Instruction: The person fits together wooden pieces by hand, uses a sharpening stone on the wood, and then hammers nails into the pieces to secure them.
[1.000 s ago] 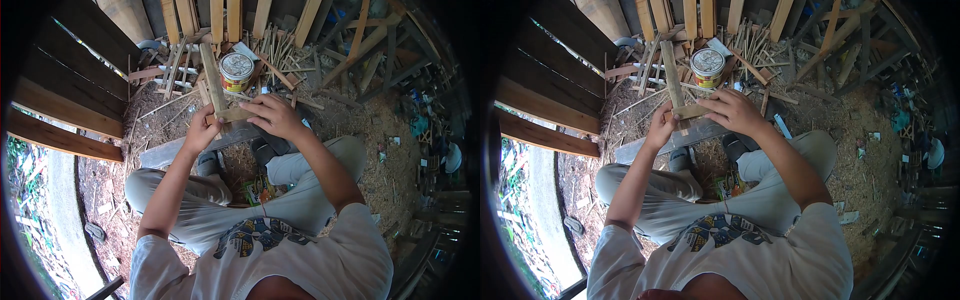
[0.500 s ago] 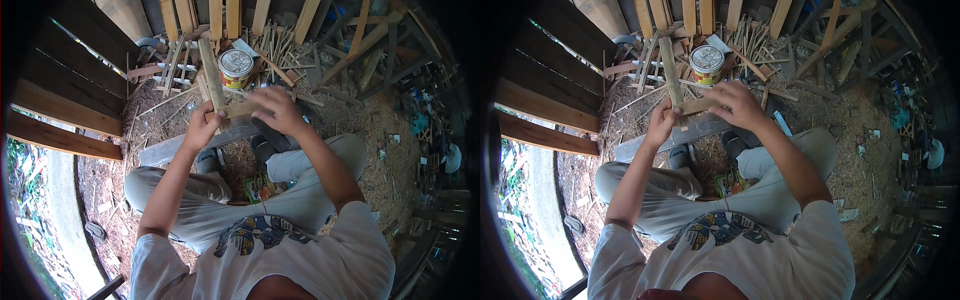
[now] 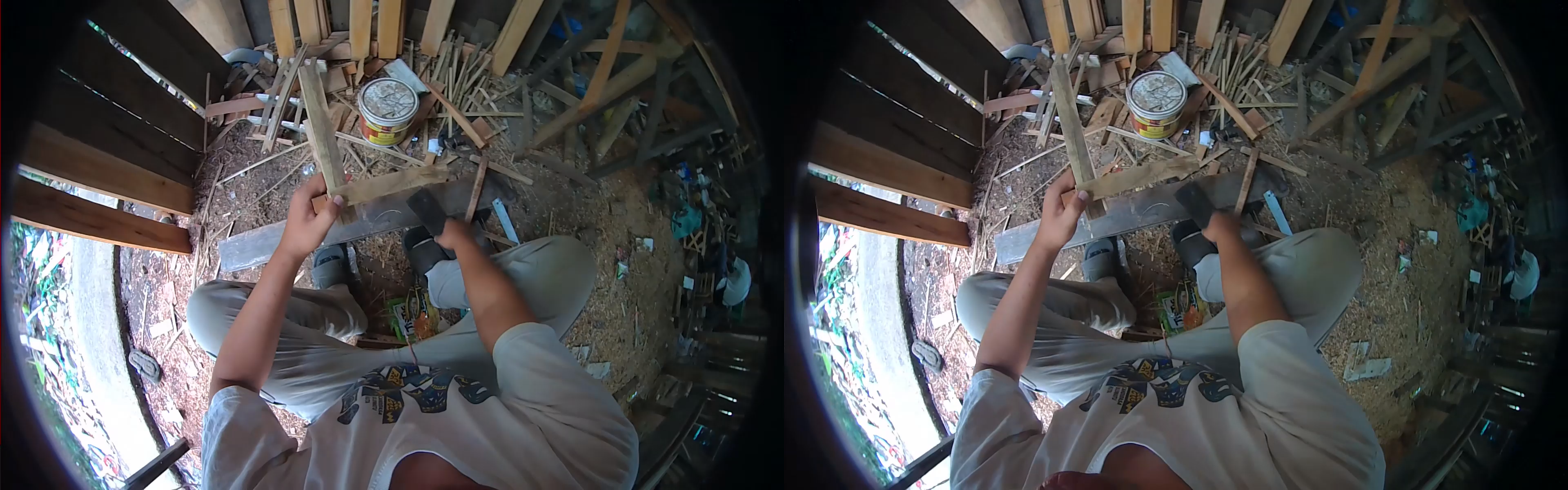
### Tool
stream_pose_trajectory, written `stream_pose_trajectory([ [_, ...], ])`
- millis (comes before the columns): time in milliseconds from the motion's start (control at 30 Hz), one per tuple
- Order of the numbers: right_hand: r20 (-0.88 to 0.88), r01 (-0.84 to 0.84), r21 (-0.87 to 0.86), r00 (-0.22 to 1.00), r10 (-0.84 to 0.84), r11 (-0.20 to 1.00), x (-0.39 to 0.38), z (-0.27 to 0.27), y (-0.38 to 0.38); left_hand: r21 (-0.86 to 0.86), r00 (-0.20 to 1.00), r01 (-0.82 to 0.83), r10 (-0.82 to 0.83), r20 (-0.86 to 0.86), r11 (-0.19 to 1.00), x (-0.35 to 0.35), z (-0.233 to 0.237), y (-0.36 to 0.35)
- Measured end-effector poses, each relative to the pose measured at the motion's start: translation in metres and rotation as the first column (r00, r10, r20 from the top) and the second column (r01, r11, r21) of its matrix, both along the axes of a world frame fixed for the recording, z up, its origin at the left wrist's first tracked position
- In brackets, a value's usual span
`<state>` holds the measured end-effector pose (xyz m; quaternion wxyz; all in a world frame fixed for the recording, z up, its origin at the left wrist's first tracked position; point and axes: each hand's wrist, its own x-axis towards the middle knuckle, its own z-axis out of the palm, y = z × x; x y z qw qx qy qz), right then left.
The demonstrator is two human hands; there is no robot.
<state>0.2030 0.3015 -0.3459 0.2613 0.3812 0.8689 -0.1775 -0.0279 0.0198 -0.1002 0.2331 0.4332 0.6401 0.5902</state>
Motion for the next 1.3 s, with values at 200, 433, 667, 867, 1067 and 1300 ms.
stream_pose_trajectory([
  [200,-0.205,0.298,0.024,0.936,-0.287,0.954,0.017,-0.028,-0.007,-0.002,1.000,0.013,-0.013,0.015,1.000,-0.002,0.005,0.008],
  [433,-0.170,0.120,-0.042,0.977,-0.125,0.992,0.020,-0.050,0.015,0.040,0.988,0.021,-0.014,-0.154,0.999,-0.008,0.016,0.026],
  [667,-0.453,0.305,-0.265,0.798,-0.397,0.915,0.001,-0.019,0.037,0.147,0.988,0.074,-0.053,-0.145,0.986,-0.011,0.042,0.026],
  [867,-0.480,0.338,-0.762,0.277,-0.832,0.552,-0.054,0.104,0.096,0.218,0.959,0.112,-0.048,-0.279,0.970,-0.015,0.066,0.017],
  [1067,-0.529,-0.076,-0.848,0.109,-0.841,0.524,-0.036,0.325,0.056,0.231,0.918,0.126,-0.026,-0.395,0.965,-0.012,0.075,0.002],
  [1300,-0.416,-0.280,-0.885,0.115,-0.902,0.373,-0.015,0.329,0.030,0.147,0.892,0.188,-0.106,-0.440,0.971,0.002,0.070,-0.033],
])
